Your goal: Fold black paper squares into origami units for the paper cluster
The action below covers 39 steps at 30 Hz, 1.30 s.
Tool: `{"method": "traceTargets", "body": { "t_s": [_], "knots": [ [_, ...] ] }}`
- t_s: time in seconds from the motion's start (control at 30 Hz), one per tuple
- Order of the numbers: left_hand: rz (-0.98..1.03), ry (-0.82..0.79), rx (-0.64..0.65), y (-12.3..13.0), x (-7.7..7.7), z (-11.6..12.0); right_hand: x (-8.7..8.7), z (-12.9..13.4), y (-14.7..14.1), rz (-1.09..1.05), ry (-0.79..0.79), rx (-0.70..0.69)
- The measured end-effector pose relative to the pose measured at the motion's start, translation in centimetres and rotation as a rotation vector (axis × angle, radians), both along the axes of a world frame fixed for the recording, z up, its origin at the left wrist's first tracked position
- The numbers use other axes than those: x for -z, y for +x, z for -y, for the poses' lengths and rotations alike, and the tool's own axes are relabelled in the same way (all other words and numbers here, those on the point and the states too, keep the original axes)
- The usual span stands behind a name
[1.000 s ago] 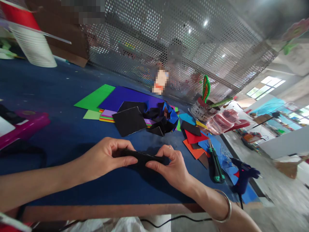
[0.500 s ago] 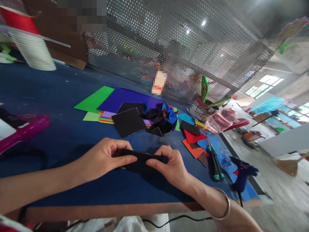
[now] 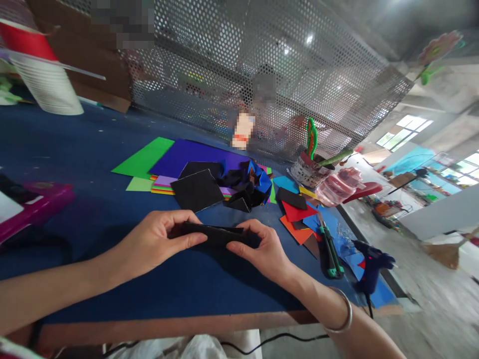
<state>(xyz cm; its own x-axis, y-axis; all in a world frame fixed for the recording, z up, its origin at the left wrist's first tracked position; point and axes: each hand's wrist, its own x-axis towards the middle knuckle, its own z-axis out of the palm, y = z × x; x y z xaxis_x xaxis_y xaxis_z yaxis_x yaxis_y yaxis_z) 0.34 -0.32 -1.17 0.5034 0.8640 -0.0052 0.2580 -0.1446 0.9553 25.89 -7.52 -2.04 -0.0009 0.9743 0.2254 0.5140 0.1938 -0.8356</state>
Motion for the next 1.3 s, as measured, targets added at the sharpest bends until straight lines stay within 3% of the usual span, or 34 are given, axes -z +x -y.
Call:
{"method": "traceTargets", "body": {
  "t_s": [0.1, 0.3, 0.43, 0.53, 0.63, 0.87, 1.07, 1.3],
  "knots": [
    [0.05, 0.039, 0.053, -0.3, 0.4, 0.2, 0.1, 0.0, 0.1, 0.037, 0.103, -0.018],
    [0.141, -0.125, 0.166, -0.5, 0.0, 0.8, -0.2, -0.2, 0.5, 0.129, 0.39, -0.095],
    [0.152, -0.074, 0.284, -0.3, 1.0, 0.2, -0.1, 0.1, 0.2, 0.179, 0.457, -0.159],
    [0.138, -0.027, 0.299, -0.2, 1.2, 0.2, 0.2, 0.4, -0.1, 0.159, 0.427, -0.117],
    [0.149, 0.027, 0.233, -0.2, 1.0, 0.5, 0.4, 0.6, -0.4, 0.082, 0.357, -0.078],
    [0.14, 0.133, 0.05, -0.4, 0.8, 0.6, -0.7, 0.7, -0.8, -0.039, 0.053, -0.207],
    [0.14, 0.109, 0.102, -0.4, 0.6, 1.2, -0.6, 0.5, -1.0, -0.086, -0.071, -0.16],
    [0.145, 0.111, 0.127, -0.6, 0.9, 1.3, 0.0, 0.1, -0.9, -0.121, -0.108, -0.171]
  ]
}}
